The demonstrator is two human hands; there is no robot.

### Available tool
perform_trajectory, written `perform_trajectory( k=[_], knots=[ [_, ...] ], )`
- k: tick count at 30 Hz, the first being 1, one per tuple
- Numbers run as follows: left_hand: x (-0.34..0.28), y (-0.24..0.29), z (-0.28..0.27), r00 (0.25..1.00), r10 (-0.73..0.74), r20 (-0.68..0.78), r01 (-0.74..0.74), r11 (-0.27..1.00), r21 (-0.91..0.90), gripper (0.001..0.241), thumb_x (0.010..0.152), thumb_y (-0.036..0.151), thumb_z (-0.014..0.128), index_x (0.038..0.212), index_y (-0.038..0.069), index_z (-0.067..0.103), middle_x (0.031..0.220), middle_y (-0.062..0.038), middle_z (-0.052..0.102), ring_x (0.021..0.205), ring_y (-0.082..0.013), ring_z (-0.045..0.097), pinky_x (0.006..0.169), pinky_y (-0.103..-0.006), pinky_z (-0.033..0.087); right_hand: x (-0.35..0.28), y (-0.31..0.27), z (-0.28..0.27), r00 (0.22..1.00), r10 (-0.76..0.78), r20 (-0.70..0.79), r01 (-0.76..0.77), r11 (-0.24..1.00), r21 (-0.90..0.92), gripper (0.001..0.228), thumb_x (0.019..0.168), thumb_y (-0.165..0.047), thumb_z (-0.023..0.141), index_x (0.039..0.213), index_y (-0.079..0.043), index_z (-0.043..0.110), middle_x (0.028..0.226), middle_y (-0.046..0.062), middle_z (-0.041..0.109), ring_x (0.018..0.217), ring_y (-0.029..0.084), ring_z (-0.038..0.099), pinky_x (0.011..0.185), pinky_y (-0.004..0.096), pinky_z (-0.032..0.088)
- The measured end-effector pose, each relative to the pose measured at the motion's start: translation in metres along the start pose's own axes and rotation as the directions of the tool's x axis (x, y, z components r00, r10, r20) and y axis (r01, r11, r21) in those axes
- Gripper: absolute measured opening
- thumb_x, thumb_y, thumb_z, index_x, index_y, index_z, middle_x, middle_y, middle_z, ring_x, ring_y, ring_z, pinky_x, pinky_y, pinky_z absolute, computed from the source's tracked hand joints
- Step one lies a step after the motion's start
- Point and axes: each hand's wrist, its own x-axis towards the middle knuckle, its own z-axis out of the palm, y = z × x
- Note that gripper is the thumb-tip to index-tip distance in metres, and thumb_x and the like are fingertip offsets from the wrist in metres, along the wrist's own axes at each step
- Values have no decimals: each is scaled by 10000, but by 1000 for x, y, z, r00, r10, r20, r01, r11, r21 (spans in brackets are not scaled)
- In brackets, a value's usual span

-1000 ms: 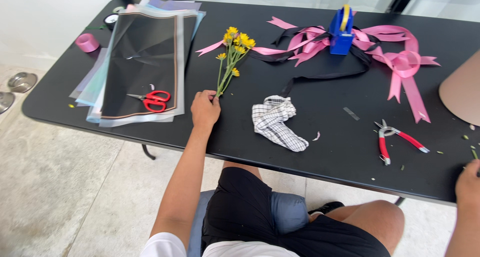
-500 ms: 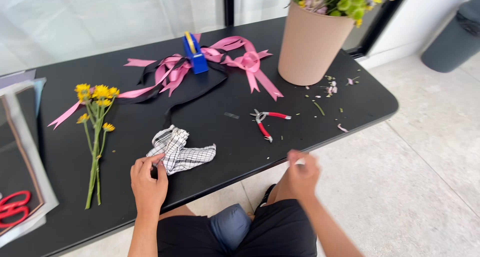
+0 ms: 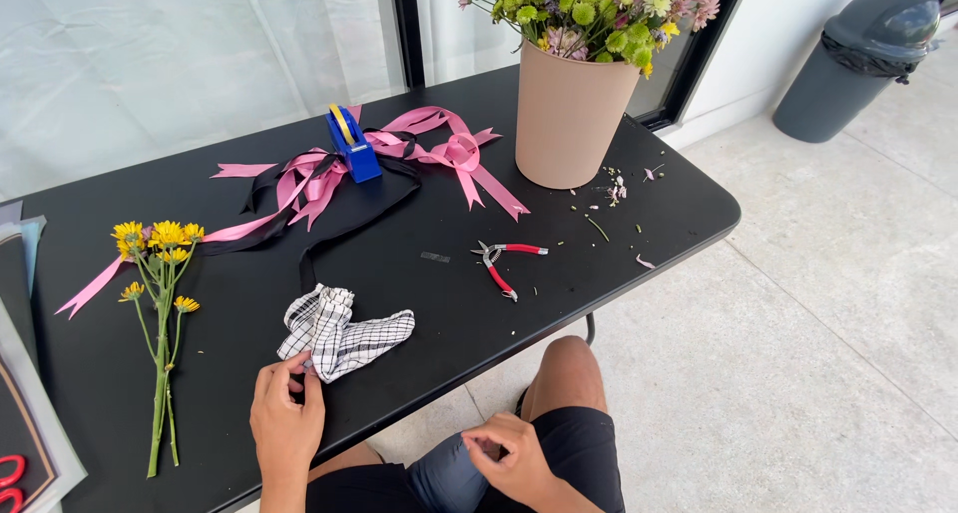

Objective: The person wipes flower stems with a cloth, trims the stems using shears, and places the flowers into a vase.

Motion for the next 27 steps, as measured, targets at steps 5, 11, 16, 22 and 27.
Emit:
perform_trajectory(
  k=[5,11,16,22,27],
  knots=[
    [2,2,-1,1000,1,8,-1,1000,21,283,965,164,644,1226,213,743,998,43,613,761,-129,578,773,-351,529,58,1,-41,992,-44,-120,33,996,-88,122,861,-51,713,861,-131,805,663,-18,744,535,51,590,495,188,502],
    [7,-10,10,1000,-2,7,1,999,47,282,939,184,652,1194,241,757,949,88,634,770,-114,595,723,-343,530,208,1,-108,975,-55,-213,-13,951,-308,112,847,-33,727,817,-136,758,824,-1,746,556,60,557,540,201,478],
    [9,-14,27,984,79,-159,-73,996,45,231,932,118,697,1109,236,787,867,107,634,675,-86,534,638,-257,467,358,49,-157,948,-20,-318,-170,812,-558,82,865,-210,746,941,-183,762,977,-57,754,573,107,638,739,309,515],
    [14,-30,39,975,100,-196,-118,989,-85,252,886,40,729,1100,152,799,815,33,643,597,-103,483,624,-238,468,470,87,-182,916,-31,-400,-259,716,-649,365,902,-165,700,1241,-34,662,1228,130,707,1132,333,653,945,467,508],
    [14,-40,47,980,64,-188,-87,989,-118,261,869,31,733,1092,152,795,797,23,638,597,-101,458,560,-239,391,499,114,-186,913,51,-405,-352,600,-719,330,910,-160,661,1215,-34,659,1174,155,715,1060,401,651,851,556,489]
  ],
)
